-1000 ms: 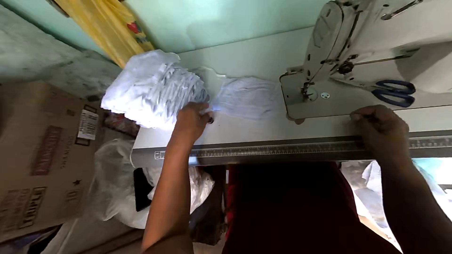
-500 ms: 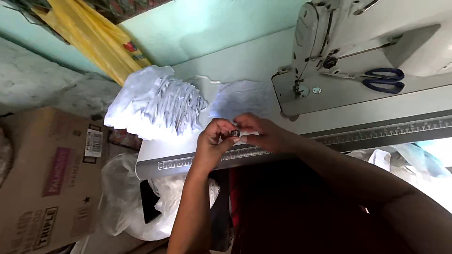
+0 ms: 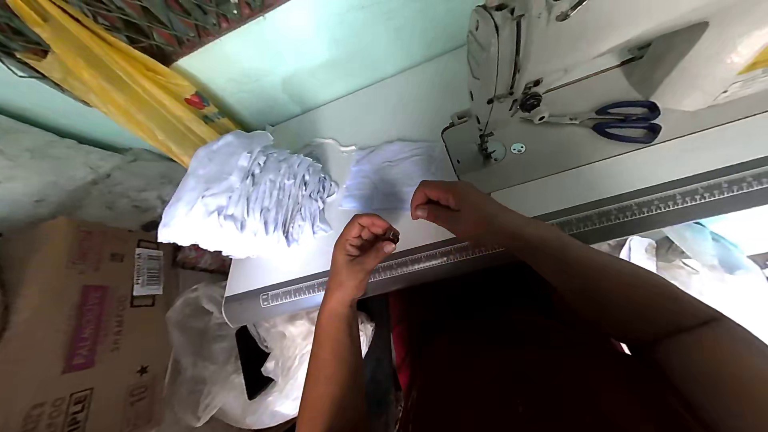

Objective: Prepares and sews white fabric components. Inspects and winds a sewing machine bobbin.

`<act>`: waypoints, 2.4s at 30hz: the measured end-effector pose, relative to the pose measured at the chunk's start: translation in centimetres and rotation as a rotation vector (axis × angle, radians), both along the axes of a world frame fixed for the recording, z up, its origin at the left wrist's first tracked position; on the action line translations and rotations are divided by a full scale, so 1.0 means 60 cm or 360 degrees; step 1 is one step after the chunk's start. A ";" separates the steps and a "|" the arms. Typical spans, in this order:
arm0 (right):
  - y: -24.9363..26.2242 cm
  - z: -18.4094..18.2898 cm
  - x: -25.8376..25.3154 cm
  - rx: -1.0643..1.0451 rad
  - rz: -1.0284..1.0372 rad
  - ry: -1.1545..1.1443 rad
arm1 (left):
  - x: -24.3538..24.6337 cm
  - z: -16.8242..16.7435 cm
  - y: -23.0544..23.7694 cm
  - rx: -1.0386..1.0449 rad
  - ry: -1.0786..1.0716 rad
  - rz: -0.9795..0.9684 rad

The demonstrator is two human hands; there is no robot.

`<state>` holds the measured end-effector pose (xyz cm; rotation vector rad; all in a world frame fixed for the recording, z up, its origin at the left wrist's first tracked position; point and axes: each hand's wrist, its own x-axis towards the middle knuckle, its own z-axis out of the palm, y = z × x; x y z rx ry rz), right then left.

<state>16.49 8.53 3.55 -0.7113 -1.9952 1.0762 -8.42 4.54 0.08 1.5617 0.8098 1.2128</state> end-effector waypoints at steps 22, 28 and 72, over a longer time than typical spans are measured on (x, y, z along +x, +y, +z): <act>-0.018 -0.038 -0.037 0.1100 -0.0344 -0.0096 | 0.080 0.008 -0.034 -0.0587 -0.0850 0.0057; -0.037 -0.049 -0.033 0.1186 -0.0395 0.0146 | 0.123 -0.017 -0.049 -0.0616 -0.1505 -0.0361; -0.053 -0.127 0.186 0.0782 -0.1020 -0.0755 | 0.098 -0.248 -0.181 -0.1089 -0.0693 0.1080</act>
